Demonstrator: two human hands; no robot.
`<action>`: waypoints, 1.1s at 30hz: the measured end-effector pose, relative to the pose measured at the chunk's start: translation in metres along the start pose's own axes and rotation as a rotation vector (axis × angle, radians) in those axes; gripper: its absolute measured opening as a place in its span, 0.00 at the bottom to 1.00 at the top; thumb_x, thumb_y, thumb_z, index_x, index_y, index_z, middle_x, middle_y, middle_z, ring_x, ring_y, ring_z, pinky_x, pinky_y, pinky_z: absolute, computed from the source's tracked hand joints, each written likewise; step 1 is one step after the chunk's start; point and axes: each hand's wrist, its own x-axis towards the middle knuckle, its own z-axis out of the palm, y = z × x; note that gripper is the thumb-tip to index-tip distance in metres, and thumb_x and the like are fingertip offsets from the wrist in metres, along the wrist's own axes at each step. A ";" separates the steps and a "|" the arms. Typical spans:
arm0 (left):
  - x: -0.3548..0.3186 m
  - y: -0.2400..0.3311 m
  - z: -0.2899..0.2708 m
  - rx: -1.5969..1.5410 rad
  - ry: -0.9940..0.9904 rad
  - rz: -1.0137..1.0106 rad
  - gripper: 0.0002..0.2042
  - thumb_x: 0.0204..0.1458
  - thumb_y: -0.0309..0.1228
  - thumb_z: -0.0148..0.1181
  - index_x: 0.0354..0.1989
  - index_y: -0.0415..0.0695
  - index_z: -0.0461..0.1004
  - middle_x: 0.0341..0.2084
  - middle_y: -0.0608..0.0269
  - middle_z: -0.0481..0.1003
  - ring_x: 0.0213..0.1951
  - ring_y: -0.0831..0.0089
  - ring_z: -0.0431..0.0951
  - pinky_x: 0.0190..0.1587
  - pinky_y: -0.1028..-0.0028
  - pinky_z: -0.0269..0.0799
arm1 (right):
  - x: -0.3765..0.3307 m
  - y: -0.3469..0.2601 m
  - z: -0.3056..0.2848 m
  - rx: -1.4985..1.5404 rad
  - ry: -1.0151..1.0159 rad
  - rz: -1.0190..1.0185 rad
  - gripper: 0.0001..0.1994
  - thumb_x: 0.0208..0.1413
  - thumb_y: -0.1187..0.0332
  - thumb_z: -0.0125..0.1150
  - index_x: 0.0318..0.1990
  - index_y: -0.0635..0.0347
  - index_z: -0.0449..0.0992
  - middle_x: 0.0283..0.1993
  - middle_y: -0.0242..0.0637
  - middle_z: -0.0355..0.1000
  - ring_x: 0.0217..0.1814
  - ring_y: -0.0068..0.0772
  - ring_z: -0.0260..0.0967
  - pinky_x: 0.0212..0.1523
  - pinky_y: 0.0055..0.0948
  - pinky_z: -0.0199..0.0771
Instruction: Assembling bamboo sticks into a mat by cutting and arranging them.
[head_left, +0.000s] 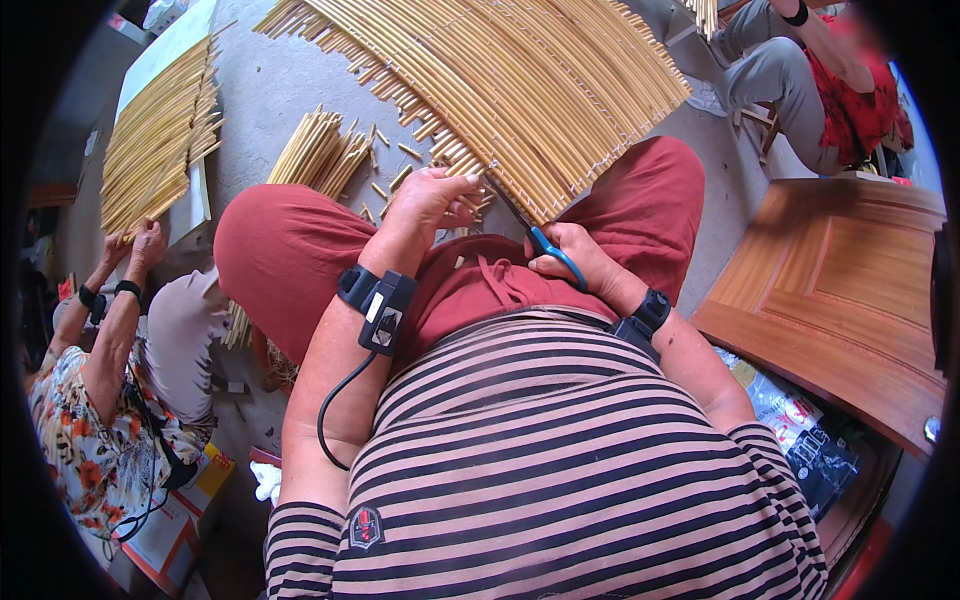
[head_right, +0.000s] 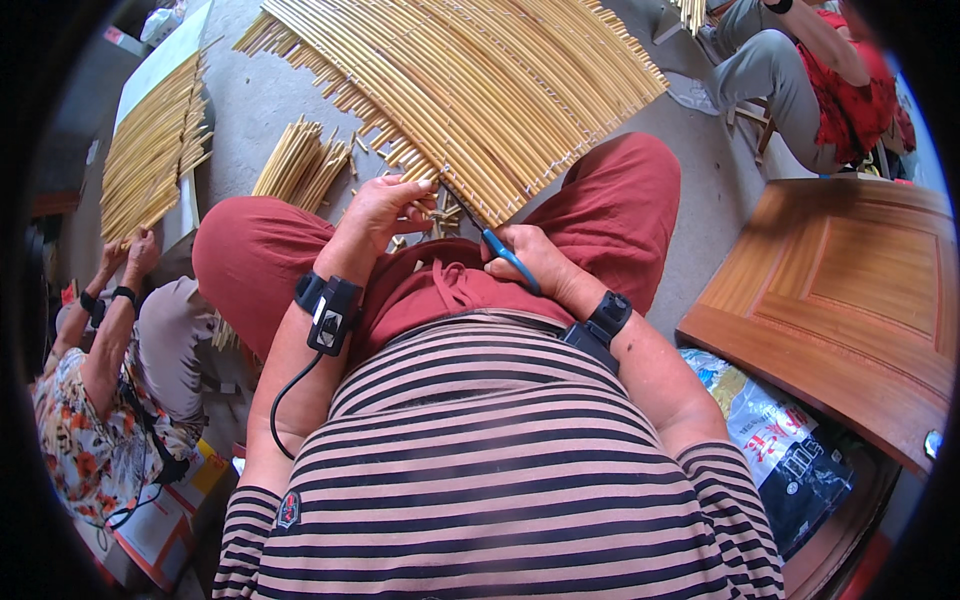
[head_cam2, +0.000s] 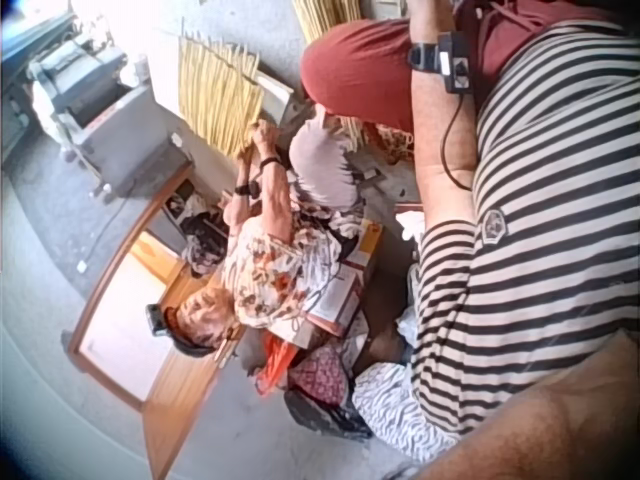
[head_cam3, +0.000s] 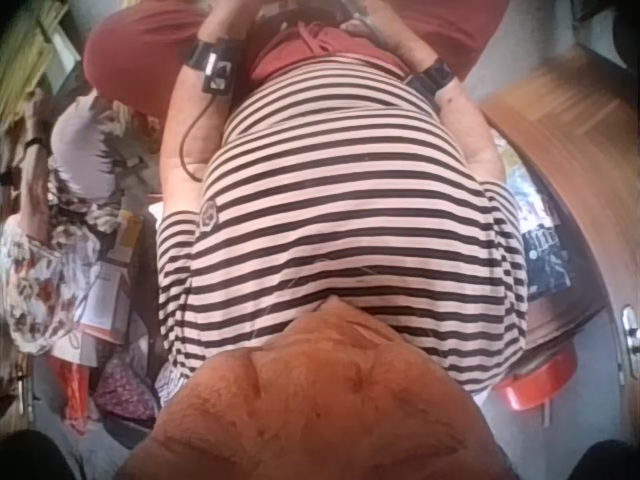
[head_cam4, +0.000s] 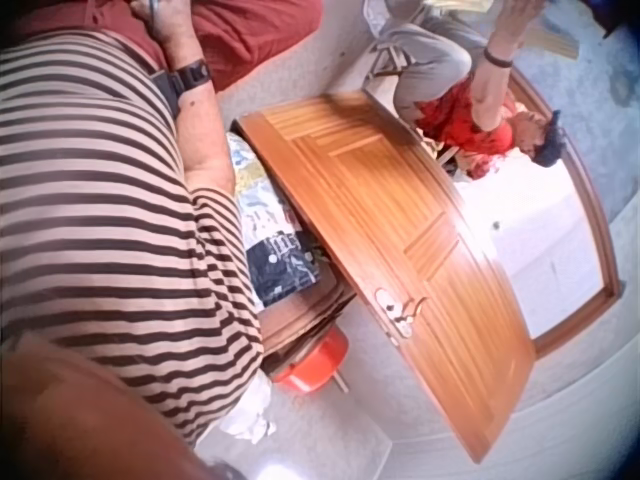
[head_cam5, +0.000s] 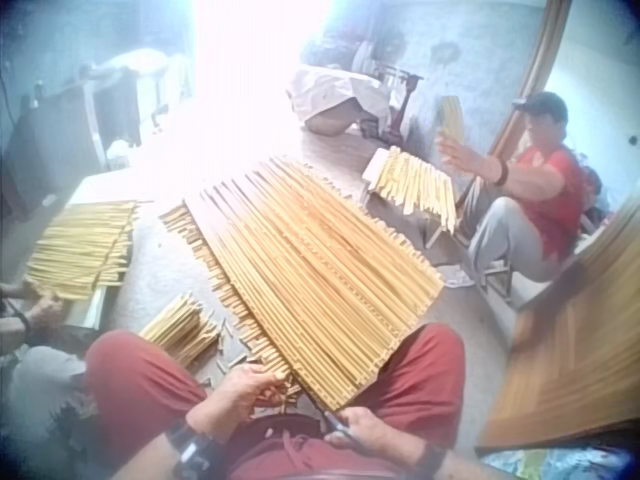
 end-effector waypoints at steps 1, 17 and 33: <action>0.000 0.001 0.000 -0.002 -0.009 -0.005 0.08 0.47 0.31 0.59 0.32 0.39 0.74 0.22 0.65 0.74 0.16 0.83 0.70 0.26 0.76 0.74 | -0.001 -0.002 0.000 -0.048 0.016 -0.013 0.11 0.36 0.66 0.60 0.28 0.64 0.73 0.23 0.40 0.68 0.26 0.28 0.65 0.32 0.28 0.67; -0.001 0.000 -0.002 0.038 -0.048 -0.010 0.09 0.47 0.33 0.60 0.31 0.40 0.75 0.22 0.66 0.74 0.17 0.82 0.70 0.26 0.78 0.73 | -0.003 0.001 -0.006 0.016 -0.105 0.069 0.13 0.38 0.67 0.59 0.33 0.64 0.72 0.28 0.35 0.69 0.32 0.25 0.64 0.37 0.24 0.66; -0.006 0.002 0.002 0.063 -0.008 0.015 0.09 0.47 0.33 0.59 0.30 0.39 0.73 0.22 0.64 0.74 0.17 0.83 0.69 0.26 0.74 0.74 | -0.004 -0.005 -0.003 0.039 -0.083 0.079 0.12 0.38 0.69 0.57 0.32 0.64 0.72 0.25 0.31 0.67 0.28 0.21 0.62 0.31 0.21 0.65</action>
